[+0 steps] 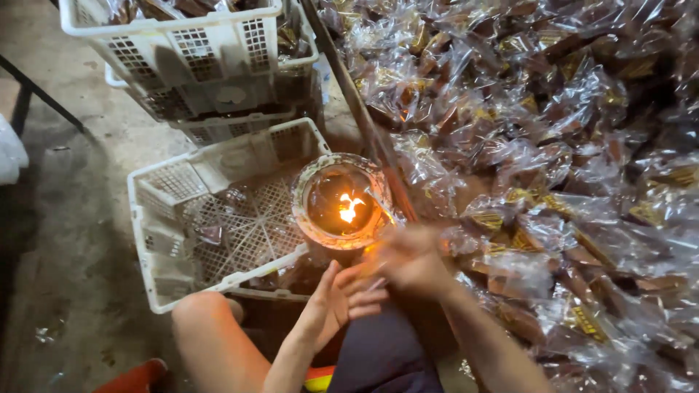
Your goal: Sealing small plastic food bags by melting the edges over a candle flame and placing them into a storage crate.
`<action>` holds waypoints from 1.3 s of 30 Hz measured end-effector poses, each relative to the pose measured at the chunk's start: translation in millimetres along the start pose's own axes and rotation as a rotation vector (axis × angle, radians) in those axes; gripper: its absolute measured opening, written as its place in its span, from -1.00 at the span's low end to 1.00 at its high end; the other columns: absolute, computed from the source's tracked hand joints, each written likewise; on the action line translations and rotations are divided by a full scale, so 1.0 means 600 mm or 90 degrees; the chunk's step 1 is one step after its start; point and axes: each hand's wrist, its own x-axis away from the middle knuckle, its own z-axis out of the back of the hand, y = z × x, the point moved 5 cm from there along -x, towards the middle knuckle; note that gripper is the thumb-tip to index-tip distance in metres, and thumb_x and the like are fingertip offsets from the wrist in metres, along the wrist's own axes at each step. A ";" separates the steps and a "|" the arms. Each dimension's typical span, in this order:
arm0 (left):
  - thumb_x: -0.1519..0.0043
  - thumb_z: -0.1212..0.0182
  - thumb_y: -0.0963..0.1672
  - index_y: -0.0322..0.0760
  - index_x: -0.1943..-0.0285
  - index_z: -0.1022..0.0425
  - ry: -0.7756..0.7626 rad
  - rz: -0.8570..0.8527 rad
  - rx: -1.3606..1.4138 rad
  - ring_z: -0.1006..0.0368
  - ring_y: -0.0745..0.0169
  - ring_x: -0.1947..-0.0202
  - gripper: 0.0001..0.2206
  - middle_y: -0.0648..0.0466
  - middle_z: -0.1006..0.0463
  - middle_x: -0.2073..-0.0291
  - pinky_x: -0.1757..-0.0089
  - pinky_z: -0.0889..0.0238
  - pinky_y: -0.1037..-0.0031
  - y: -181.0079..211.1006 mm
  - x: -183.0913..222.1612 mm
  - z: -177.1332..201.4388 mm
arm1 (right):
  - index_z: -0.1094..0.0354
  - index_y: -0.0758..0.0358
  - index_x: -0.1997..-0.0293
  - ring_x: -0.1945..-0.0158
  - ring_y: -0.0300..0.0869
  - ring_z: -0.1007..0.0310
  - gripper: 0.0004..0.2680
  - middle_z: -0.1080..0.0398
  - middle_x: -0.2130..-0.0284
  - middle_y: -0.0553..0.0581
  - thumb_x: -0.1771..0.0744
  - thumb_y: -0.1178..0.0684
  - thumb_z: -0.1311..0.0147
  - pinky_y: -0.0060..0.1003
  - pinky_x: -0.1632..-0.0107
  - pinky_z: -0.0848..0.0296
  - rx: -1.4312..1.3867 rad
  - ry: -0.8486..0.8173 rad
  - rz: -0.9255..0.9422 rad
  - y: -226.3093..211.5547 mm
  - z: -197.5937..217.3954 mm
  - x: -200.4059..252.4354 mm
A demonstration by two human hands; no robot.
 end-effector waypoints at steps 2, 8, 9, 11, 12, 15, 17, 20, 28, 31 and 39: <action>-0.21 -0.04 0.11 -0.47 -0.21 -0.39 -0.018 -0.008 -0.033 -0.55 -0.20 0.21 -0.40 -0.38 -0.55 -0.02 0.28 -0.44 0.25 -0.015 -0.001 0.007 | -0.42 0.19 0.34 0.40 -0.33 -0.41 -0.92 -0.46 0.45 0.00 -0.30 0.12 -0.27 -0.43 0.33 -0.40 0.001 -0.064 -0.001 -0.062 -0.030 -0.020; -0.19 -0.30 -0.10 -0.45 -0.11 -0.56 0.237 -0.303 -0.226 -0.61 0.06 0.30 -0.64 -0.17 -0.71 0.19 0.30 -0.47 0.38 0.023 0.019 0.049 | -0.48 0.06 0.32 0.46 -0.35 -0.32 -0.84 -0.46 0.51 -0.09 -0.27 -0.14 -0.27 -0.42 0.32 -0.29 0.135 -0.087 -0.172 -0.040 -0.037 -0.042; -0.19 -0.35 -0.10 -0.39 -0.02 -0.62 0.294 -0.415 -0.323 -0.58 0.34 0.15 -0.71 -0.02 -0.73 0.13 0.07 -0.44 0.50 0.027 0.020 0.066 | -0.64 0.02 0.13 0.42 -0.36 -0.37 -0.77 -0.54 0.43 -0.08 -0.23 -0.17 -0.34 -0.44 0.29 -0.34 0.128 -0.195 -0.235 -0.017 -0.057 -0.037; -0.17 -0.37 -0.08 -0.34 -0.06 -0.54 0.338 -0.469 -0.347 -0.55 0.34 0.16 -0.66 0.01 -0.68 0.14 0.08 -0.44 0.52 0.033 0.025 0.056 | -0.51 0.04 0.41 0.51 -0.40 -0.25 -0.84 -0.42 0.60 -0.11 -0.28 -0.13 -0.29 -0.44 0.39 -0.24 0.105 -0.167 -0.252 0.038 -0.054 -0.029; -0.15 -0.39 -0.05 -0.29 -0.10 -0.47 0.378 -0.520 -0.371 -0.53 0.35 0.16 -0.60 0.03 -0.64 0.14 0.09 -0.44 0.53 0.039 0.036 0.054 | -0.38 0.06 0.69 0.59 -0.44 -0.14 -0.68 -0.30 0.76 -0.14 -0.34 -0.10 -0.24 -0.44 0.48 -0.14 0.083 -0.136 -0.272 0.066 -0.056 -0.019; -0.29 -0.04 0.10 -0.32 -0.29 -0.38 0.433 -0.536 -0.438 -0.49 0.16 -0.14 -0.47 -0.07 -0.58 -0.11 -0.15 -0.28 0.42 0.056 0.054 0.037 | -0.65 0.12 0.23 0.13 -0.43 -0.52 -0.90 -0.66 0.12 -0.01 -0.27 0.03 -0.31 -0.54 0.02 -0.44 -0.101 -0.240 -0.307 -0.001 -0.054 -0.044; -0.28 -0.15 0.00 -0.30 -0.13 -0.43 0.429 -0.528 -0.393 -0.50 0.23 0.05 -0.63 -0.02 -0.60 0.07 0.00 -0.35 0.45 0.051 0.039 0.044 | -0.65 0.14 0.22 0.22 -0.42 -0.54 -0.89 -0.66 0.25 0.00 -0.30 0.01 -0.25 -0.53 0.12 -0.47 -0.126 -0.176 -0.298 0.013 -0.059 -0.035; -0.25 -0.25 -0.13 -0.36 0.15 -0.50 0.339 -0.469 -0.251 -0.60 0.10 0.29 -0.85 -0.14 -0.65 0.30 0.18 -0.51 0.35 0.064 0.041 0.024 | -0.62 0.18 0.14 0.16 -0.33 -0.58 -0.87 -0.64 0.25 0.04 -0.32 0.04 -0.20 -0.44 0.00 -0.48 -0.179 -0.171 -0.241 -0.010 -0.044 -0.047; -0.17 0.20 0.30 -0.48 0.32 -0.71 0.183 0.037 -0.153 -0.67 -0.18 0.22 -0.18 -0.35 -0.72 0.20 0.11 -0.49 0.26 0.027 0.036 0.044 | -0.48 0.26 -0.02 0.45 -0.26 -0.60 -0.75 -0.58 0.61 0.16 -0.42 -0.04 0.11 -0.43 0.07 -0.49 -0.200 -0.437 -0.292 -0.050 -0.044 -0.042; -0.21 -0.32 -0.04 -0.27 -0.18 -0.62 0.026 0.086 -0.377 -0.49 0.45 0.20 -0.61 0.14 -0.64 0.17 0.16 -0.38 0.62 0.004 0.036 0.020 | -0.56 0.20 0.09 0.29 -0.36 -0.55 -0.76 -0.63 0.34 -0.02 -0.40 -0.07 0.04 -0.48 0.19 -0.47 -0.047 -0.498 -0.163 -0.057 -0.058 -0.039; -0.19 -0.36 -0.09 -0.46 0.05 -0.65 0.090 -0.011 -0.339 -0.55 0.18 0.32 -0.71 -0.06 -0.61 0.32 0.45 -0.57 0.37 0.028 0.033 0.044 | -0.59 0.07 -0.04 -0.15 -0.24 -0.57 -0.77 -0.60 -0.07 0.07 -0.32 -0.02 -0.15 -0.35 -0.25 -0.45 -0.079 -0.280 -0.268 -0.034 -0.019 -0.056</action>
